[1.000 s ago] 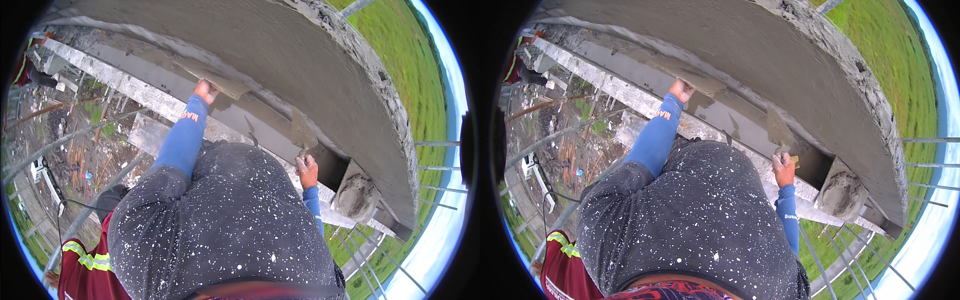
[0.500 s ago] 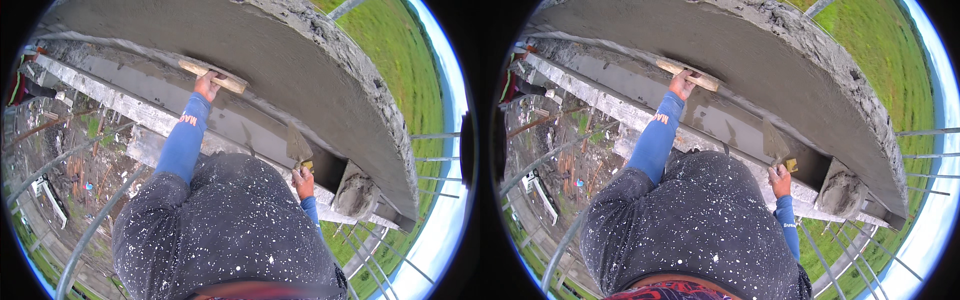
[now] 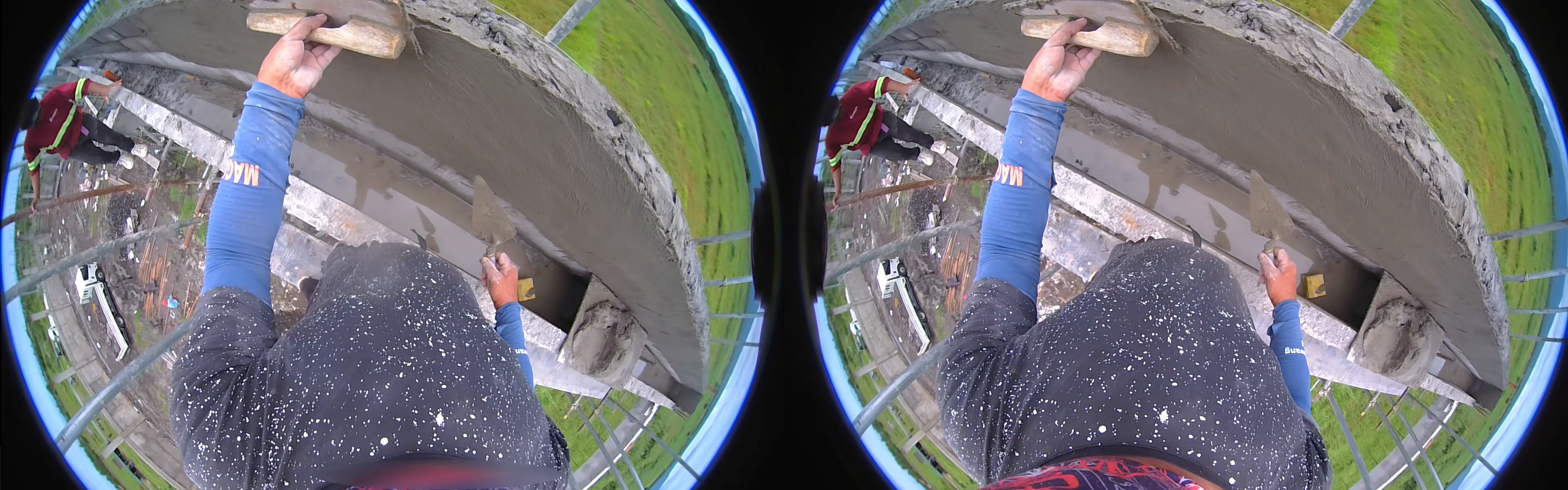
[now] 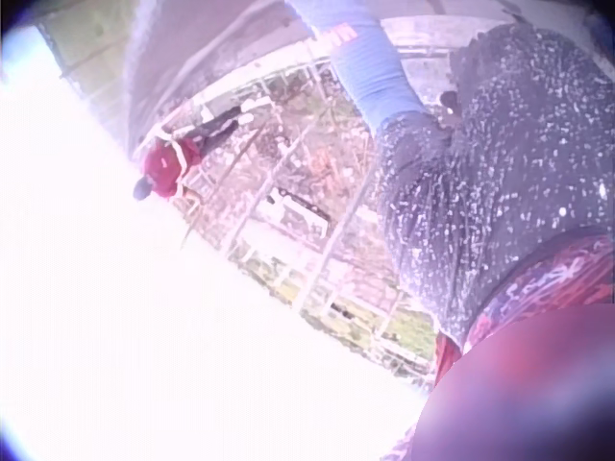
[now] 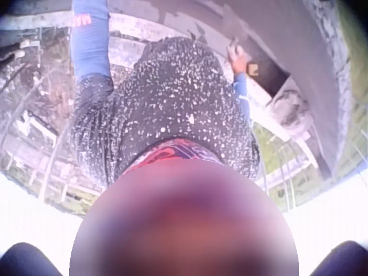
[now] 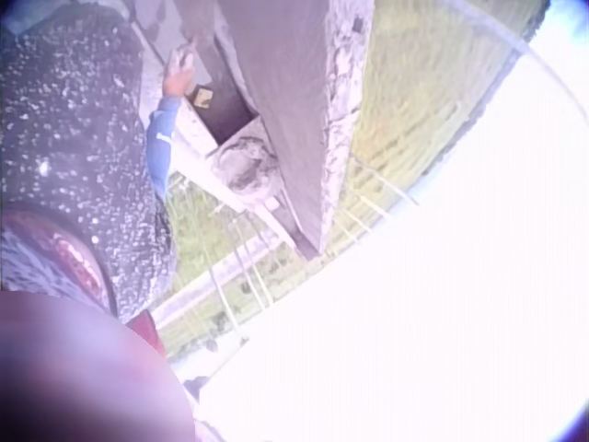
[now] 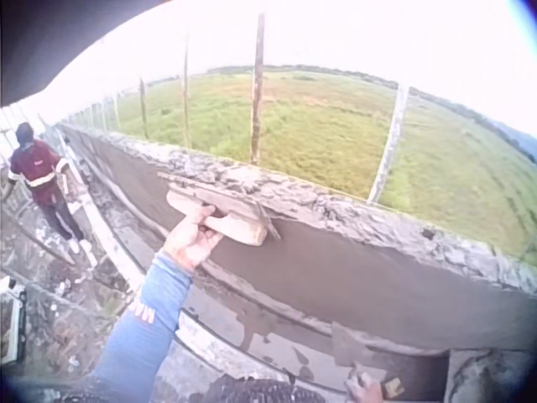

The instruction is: The person scoops wet cement with a trowel and applies it to a curved wall surface, then smooths it with a wooden float. The person repeats this cycle, progressively covering more of the wall area.

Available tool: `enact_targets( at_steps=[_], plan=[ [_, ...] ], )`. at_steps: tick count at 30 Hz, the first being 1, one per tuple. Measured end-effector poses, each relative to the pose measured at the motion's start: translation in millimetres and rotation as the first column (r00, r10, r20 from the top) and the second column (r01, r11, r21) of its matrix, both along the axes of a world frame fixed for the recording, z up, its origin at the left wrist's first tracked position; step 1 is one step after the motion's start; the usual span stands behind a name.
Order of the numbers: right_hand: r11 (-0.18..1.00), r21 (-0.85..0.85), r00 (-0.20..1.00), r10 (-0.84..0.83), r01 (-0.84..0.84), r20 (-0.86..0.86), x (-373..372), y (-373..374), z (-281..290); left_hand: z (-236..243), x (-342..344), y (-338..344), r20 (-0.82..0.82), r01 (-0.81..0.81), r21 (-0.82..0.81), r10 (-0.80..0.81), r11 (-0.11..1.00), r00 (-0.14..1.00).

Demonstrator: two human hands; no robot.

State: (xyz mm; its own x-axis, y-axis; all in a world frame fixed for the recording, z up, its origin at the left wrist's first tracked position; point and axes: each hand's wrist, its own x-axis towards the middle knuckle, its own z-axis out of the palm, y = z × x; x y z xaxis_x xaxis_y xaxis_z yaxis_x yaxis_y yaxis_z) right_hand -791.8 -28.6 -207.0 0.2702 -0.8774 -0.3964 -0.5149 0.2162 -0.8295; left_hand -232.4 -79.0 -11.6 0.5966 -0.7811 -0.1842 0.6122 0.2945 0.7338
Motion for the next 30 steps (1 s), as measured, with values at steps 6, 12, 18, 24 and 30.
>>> enact_targets(
  at_steps=[6,12,18,24,30],
  plan=[
    [1.0,0.002,1.0,-0.024,0.024,0.016,-9,10,1,74,62,64,0.192,0.052,-0.27,0.001,0.961,0.981],
    [1.0,-0.025,0.999,-0.007,0.009,0.052,5,8,15,-55,41,124,-0.169,-0.112,-0.313,0.061,0.943,0.984],
    [0.904,-0.382,0.98,0.194,-0.193,-0.036,74,-12,73,-150,4,126,-0.265,-0.041,-0.01,0.037,0.999,0.964],
    [0.389,-0.747,0.806,0.495,-0.539,-0.323,148,-45,150,-136,-22,107,-0.238,0.127,0.026,-0.118,0.992,0.964],
    [0.029,-0.846,0.781,0.401,-0.533,-0.478,220,-82,191,-118,-36,97,-0.158,0.28,0.013,-0.275,0.96,0.948]
  ],
)
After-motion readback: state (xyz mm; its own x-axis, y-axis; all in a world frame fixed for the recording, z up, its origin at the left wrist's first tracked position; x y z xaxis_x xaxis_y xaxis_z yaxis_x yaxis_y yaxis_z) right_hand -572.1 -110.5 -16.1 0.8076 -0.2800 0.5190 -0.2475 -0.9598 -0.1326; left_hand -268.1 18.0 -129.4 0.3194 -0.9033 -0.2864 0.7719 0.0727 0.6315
